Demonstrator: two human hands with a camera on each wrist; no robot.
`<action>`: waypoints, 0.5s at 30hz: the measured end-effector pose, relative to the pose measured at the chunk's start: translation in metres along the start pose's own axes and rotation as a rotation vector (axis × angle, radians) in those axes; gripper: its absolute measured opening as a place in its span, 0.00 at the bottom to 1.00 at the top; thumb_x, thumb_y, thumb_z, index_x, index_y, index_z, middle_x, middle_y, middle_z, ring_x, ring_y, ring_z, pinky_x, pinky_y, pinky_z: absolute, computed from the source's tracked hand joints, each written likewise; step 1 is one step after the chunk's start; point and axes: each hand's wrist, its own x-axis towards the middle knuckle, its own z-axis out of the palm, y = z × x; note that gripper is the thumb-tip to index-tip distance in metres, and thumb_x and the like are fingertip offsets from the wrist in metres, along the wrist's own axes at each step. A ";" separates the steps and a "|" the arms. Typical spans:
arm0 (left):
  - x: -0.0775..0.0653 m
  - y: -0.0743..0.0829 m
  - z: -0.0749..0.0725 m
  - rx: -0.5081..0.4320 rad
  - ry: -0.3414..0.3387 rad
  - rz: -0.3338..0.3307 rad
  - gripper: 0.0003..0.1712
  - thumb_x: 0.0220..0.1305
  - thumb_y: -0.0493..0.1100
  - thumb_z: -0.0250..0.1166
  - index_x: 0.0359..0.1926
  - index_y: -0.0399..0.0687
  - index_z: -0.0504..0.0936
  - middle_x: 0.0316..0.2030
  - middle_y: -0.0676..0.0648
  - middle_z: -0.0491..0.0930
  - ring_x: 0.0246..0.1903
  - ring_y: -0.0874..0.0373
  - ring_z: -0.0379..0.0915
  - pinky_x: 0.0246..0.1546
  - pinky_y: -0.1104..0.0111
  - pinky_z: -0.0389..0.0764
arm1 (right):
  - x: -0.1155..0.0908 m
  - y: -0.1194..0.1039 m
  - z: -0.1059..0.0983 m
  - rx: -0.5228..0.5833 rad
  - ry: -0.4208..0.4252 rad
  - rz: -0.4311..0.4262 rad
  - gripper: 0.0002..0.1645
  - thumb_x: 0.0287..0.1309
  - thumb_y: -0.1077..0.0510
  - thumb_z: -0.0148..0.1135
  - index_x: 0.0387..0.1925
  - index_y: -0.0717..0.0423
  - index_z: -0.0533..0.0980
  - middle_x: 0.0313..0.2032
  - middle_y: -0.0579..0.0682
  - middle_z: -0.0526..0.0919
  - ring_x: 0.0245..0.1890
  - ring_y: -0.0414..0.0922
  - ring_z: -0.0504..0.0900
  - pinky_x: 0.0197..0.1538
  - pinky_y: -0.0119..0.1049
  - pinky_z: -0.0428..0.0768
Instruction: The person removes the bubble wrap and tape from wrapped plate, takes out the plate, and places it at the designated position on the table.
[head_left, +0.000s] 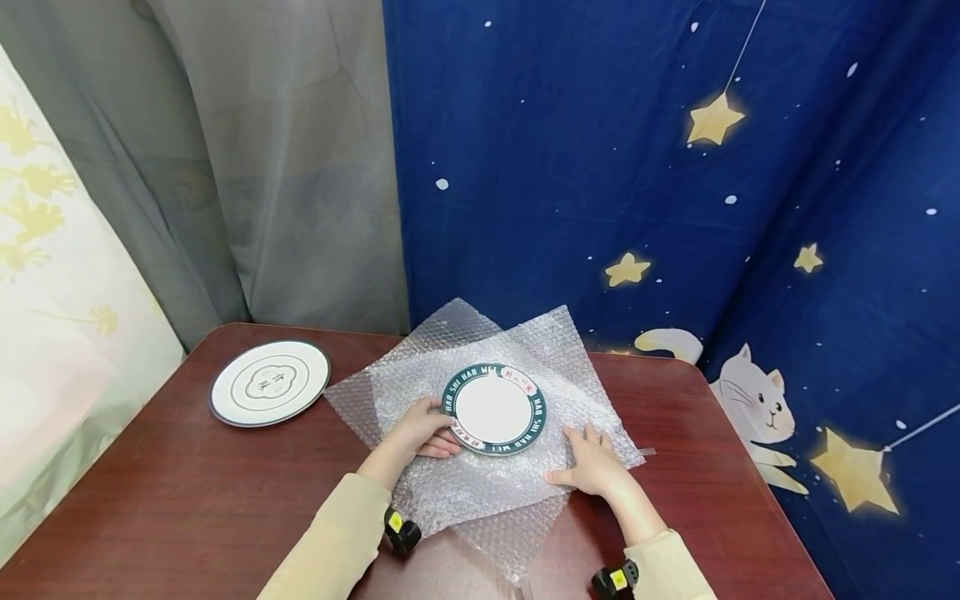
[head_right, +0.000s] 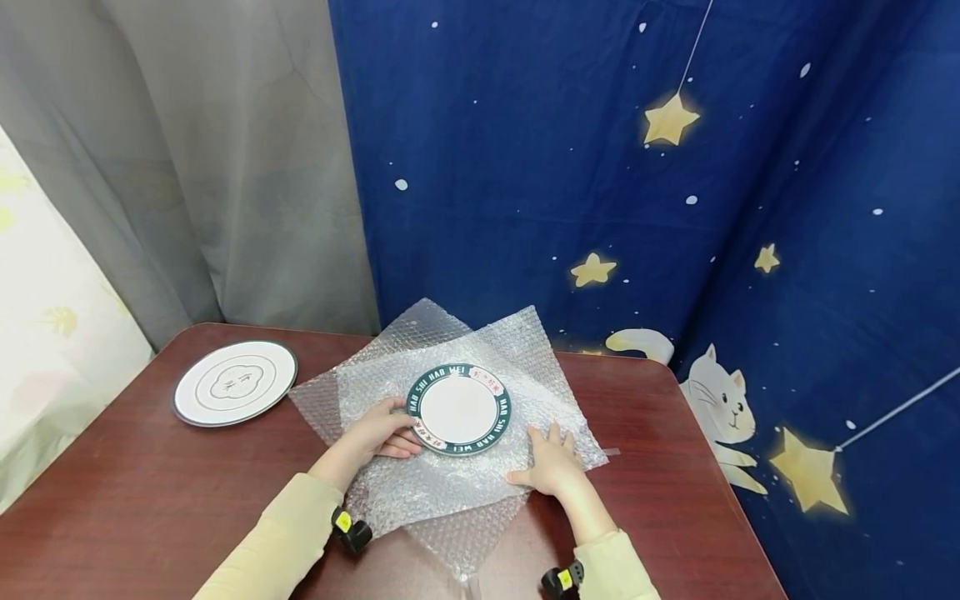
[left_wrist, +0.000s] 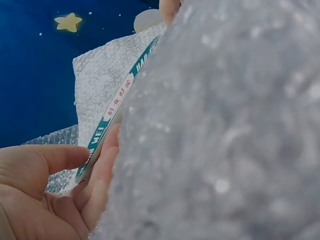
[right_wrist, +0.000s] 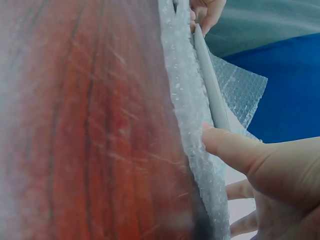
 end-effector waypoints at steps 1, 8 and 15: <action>0.001 0.000 0.000 0.000 0.002 -0.003 0.35 0.66 0.35 0.57 0.70 0.35 0.53 0.22 0.38 0.82 0.19 0.51 0.82 0.20 0.65 0.82 | 0.000 0.000 0.000 -0.002 0.001 -0.001 0.55 0.43 0.41 0.75 0.66 0.64 0.63 0.66 0.77 0.51 0.64 0.77 0.46 0.56 0.72 0.58; 0.004 -0.002 0.003 0.007 0.006 -0.016 0.36 0.65 0.34 0.57 0.70 0.36 0.52 0.21 0.38 0.82 0.18 0.51 0.81 0.18 0.66 0.82 | 0.001 0.001 -0.004 0.000 0.002 -0.019 0.54 0.41 0.41 0.76 0.64 0.65 0.65 0.64 0.77 0.54 0.63 0.77 0.50 0.56 0.71 0.61; 0.005 -0.004 0.002 -0.021 0.027 -0.022 0.35 0.64 0.33 0.56 0.70 0.38 0.55 0.21 0.39 0.82 0.17 0.52 0.81 0.17 0.67 0.81 | 0.003 0.002 -0.004 0.001 0.007 -0.033 0.53 0.40 0.42 0.77 0.63 0.65 0.66 0.64 0.76 0.56 0.62 0.76 0.52 0.57 0.69 0.61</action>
